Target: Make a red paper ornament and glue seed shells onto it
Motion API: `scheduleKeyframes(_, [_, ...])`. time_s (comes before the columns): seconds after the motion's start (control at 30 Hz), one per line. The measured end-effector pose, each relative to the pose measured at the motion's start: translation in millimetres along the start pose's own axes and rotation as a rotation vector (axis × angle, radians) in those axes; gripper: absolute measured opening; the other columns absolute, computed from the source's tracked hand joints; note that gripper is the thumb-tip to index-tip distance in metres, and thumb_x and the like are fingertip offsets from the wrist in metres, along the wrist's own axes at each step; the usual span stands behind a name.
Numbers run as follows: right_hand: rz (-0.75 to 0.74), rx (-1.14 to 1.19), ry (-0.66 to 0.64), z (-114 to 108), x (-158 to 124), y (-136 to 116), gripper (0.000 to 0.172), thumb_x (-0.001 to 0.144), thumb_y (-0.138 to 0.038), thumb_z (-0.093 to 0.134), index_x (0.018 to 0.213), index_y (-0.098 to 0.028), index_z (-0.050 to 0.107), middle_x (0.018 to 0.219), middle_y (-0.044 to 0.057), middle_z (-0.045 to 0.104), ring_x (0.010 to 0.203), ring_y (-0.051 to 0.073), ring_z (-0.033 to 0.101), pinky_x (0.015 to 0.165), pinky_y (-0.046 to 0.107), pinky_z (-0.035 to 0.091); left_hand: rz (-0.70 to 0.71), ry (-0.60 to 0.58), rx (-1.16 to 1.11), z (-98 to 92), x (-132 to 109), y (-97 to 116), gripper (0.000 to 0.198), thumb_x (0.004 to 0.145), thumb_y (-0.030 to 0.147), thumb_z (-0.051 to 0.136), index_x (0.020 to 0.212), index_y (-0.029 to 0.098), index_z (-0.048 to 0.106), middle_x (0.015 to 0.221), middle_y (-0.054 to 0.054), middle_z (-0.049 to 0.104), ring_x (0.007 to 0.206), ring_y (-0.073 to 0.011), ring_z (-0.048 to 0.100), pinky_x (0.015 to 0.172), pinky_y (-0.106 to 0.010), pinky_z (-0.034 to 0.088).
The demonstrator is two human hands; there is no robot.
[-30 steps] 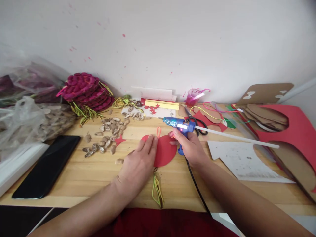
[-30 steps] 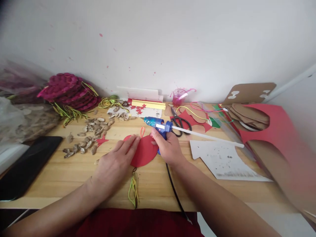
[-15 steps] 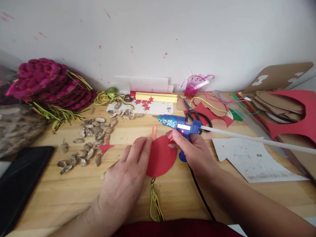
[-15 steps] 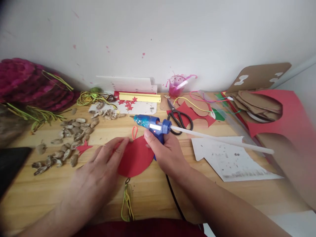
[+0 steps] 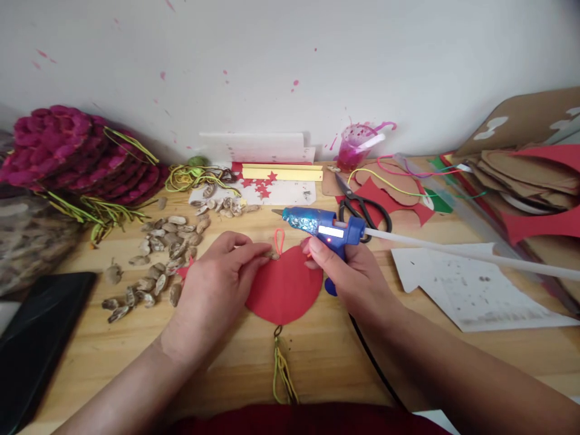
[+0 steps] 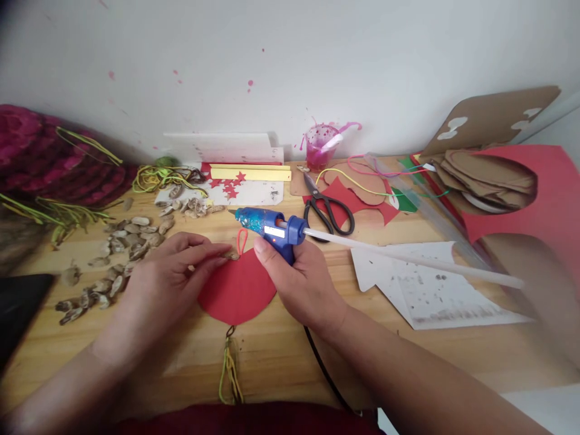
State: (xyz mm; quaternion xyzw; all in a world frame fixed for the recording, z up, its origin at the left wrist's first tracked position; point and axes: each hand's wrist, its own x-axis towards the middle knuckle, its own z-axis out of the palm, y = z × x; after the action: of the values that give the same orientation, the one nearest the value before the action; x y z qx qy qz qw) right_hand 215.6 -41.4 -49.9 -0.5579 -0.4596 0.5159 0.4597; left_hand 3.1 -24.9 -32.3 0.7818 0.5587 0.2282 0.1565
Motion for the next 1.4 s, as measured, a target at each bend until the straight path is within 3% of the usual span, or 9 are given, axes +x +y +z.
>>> scheduleKeyframes(0.47, [-0.009, -0.039, -0.009, 0, 1, 1, 0.035, 0.091, -0.059, 0.067, 0.094, -0.026, 0.075, 0.101, 0.004, 0.076, 0.093, 0.024, 0.071, 0.086, 0.04, 0.057, 0.055, 0.054, 0.14, 6.3, -3, -2, 0.03, 0.097, 0.019, 0.054, 0.103, 0.029, 0.081, 0.098, -0.002, 0.07, 0.082, -0.0157, 0.066, 0.07, -0.026, 0.049])
scheduleKeyframes(0.63, [-0.005, -0.032, -0.002, 1, 1, 0, 0.035, 0.091, -0.06, 0.067, 0.095, -0.026, 0.076, 0.101, 0.005, 0.077, 0.092, 0.024, 0.072, 0.085, 0.039, 0.057, 0.129, 0.066, 0.221, 10.4, -11, -6, 0.034, 0.097, 0.013, 0.05, 0.112, 0.027, 0.077, 0.105, -0.003, 0.069, 0.084, -0.0162, 0.067, 0.071, -0.026, 0.052])
scheduleKeyframes(0.73, [-0.011, -0.015, -0.009, 2, 2, 0, 0.035, 0.09, -0.06, 0.068, 0.096, -0.026, 0.077, 0.102, 0.005, 0.077, 0.093, 0.025, 0.072, 0.086, 0.04, 0.057, 0.185, 0.068, 0.267, 10.0, -18, -6, 0.044, 0.095, 0.006, 0.044, 0.125, 0.024, 0.07, 0.121, -0.007, 0.067, 0.099, -0.0196, 0.069, 0.079, -0.028, 0.056])
scheduleKeyframes(0.83, [-0.021, 0.004, -0.004, 3, 3, 2, 0.035, 0.089, -0.06, 0.069, 0.096, -0.026, 0.078, 0.101, 0.005, 0.077, 0.092, 0.024, 0.071, 0.087, 0.041, 0.058, 0.256, 0.04, 0.307, 7.2, -24, -3, 0.055, 0.092, 0.001, 0.039, 0.141, 0.02, 0.057, 0.136, -0.013, 0.063, 0.116, -0.0251, 0.065, 0.095, -0.038, 0.058])
scheduleKeyframes(0.9, [-0.024, 0.014, -0.001, 3, 4, 4, 0.035, 0.089, -0.059, 0.069, 0.096, -0.026, 0.078, 0.101, 0.005, 0.078, 0.092, 0.024, 0.071, 0.087, 0.041, 0.058, 0.302, 0.006, 0.339, 5.1, -27, 0, 0.058, 0.091, -0.001, 0.039, 0.145, 0.018, 0.053, 0.137, -0.014, 0.063, 0.115, -0.0265, 0.065, 0.099, -0.042, 0.057])
scheduleKeyframes(1.1, [-0.055, 0.019, -0.02, 4, 5, 4, 0.035, 0.09, -0.058, 0.068, 0.102, -0.026, 0.079, 0.102, 0.005, 0.078, 0.094, 0.024, 0.072, 0.088, 0.041, 0.057, 0.33, -0.029, 0.481, 4.8, -28, 8, 0.054, 0.088, -0.003, 0.047, 0.138, 0.014, 0.06, 0.127, -0.013, 0.068, 0.1, -0.0253, 0.065, 0.089, -0.039, 0.06])
scheduleKeyframes(1.4, [-0.091, 0.009, -0.021, 3, 7, 5, 0.033, 0.091, -0.057, 0.068, 0.1, -0.026, 0.078, 0.104, 0.005, 0.077, 0.099, 0.024, 0.071, 0.092, 0.043, 0.057, 0.252, -0.128, 0.659, 7.5, -29, 26, 0.049, 0.093, 0.001, 0.047, 0.138, 0.013, 0.062, 0.129, -0.014, 0.069, 0.107, -0.026, 0.066, 0.089, -0.036, 0.062])
